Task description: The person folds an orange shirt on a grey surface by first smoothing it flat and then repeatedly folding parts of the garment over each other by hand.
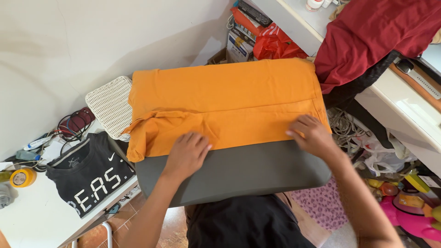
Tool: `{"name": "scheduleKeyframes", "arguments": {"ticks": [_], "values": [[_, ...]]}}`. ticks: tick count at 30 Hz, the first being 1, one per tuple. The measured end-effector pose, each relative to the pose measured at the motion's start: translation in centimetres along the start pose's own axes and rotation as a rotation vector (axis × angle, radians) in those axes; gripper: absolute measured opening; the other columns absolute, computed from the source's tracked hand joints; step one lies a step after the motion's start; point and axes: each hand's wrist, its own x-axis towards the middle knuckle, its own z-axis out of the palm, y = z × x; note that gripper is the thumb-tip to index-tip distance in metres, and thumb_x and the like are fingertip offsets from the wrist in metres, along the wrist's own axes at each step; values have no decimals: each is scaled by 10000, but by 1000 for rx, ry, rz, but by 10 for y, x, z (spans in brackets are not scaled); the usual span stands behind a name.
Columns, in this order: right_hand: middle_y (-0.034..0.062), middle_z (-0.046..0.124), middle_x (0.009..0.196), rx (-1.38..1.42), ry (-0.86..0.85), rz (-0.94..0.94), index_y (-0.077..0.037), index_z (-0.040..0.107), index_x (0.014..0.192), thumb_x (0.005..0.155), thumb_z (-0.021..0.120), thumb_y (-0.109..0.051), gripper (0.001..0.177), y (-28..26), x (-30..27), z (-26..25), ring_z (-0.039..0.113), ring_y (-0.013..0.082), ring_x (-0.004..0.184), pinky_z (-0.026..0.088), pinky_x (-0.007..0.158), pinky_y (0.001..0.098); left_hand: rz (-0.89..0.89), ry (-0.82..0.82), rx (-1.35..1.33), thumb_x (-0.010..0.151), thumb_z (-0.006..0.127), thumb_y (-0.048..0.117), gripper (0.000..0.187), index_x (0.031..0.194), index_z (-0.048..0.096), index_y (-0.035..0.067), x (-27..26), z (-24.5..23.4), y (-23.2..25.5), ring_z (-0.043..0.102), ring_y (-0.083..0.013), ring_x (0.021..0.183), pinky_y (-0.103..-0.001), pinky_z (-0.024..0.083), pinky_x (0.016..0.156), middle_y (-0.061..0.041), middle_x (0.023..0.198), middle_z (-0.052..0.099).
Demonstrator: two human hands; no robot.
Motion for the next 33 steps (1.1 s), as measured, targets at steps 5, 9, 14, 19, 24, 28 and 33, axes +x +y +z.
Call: {"name": "scheduleKeyframes", "arguments": {"ticks": [5, 9, 14, 19, 24, 28, 33], "values": [[172, 555, 1401, 18, 89, -140, -83, 650, 1281, 883, 756, -273, 453, -48, 49, 48, 495, 399, 1362, 409, 1147, 511, 109, 163, 45, 987, 574, 326, 411, 1344, 619, 128, 37, 22, 16, 473, -351, 1339, -492, 385, 1093, -149, 1419, 549], [192, 388, 1566, -38, -79, -112, -137, 543, 1440, 889, 683, -377, 618, -73, 59, 65, 311, 413, 1476, 221, 1188, 583, 53, 51, 8, 1031, 515, 364, 486, 1467, 537, 152, 33, 34, 9, 364, -334, 1452, -508, 286, 1178, -115, 1558, 440], [219, 296, 1633, -146, -89, -76, -103, 436, 1536, 950, 590, -425, 687, -78, 56, 73, 215, 428, 1527, 157, 1209, 593, -33, 73, 14, 1042, 478, 334, 494, 1484, 516, 116, 0, 28, -16, 336, -312, 1478, -503, 271, 1190, -85, 1584, 432], [211, 265, 1641, -69, -198, -206, -16, 391, 1526, 956, 591, -465, 753, -108, 83, 98, 186, 401, 1543, 141, 1242, 549, -67, 114, 166, 935, 534, 114, 465, 1397, 588, 108, -32, 17, -39, 415, -288, 1445, -470, 323, 1186, -56, 1493, 542], [217, 248, 1651, 20, -252, -361, -30, 384, 1531, 954, 606, -475, 761, -153, 121, 126, 184, 407, 1541, 145, 1241, 534, -171, 272, 316, 854, 586, 43, 481, 1333, 620, 73, -65, -9, -57, 492, -306, 1367, -474, 374, 1135, -101, 1392, 593], [216, 293, 1627, 100, -198, -395, -62, 418, 1518, 959, 635, -398, 687, -179, 152, 151, 216, 408, 1531, 176, 1245, 534, -371, 522, 342, 881, 643, 48, 420, 1301, 629, 61, -92, -23, -57, 555, -354, 1258, -494, 431, 1037, -130, 1313, 592], [182, 417, 1569, 201, -68, -364, -50, 454, 1509, 1037, 600, -223, 524, -202, 199, 183, 384, 395, 1464, 301, 1209, 518, -722, 894, -205, 919, 668, 14, 348, 1258, 598, -24, -115, 2, -71, 622, -308, 1003, -366, 539, 772, -191, 1190, 584]]}}
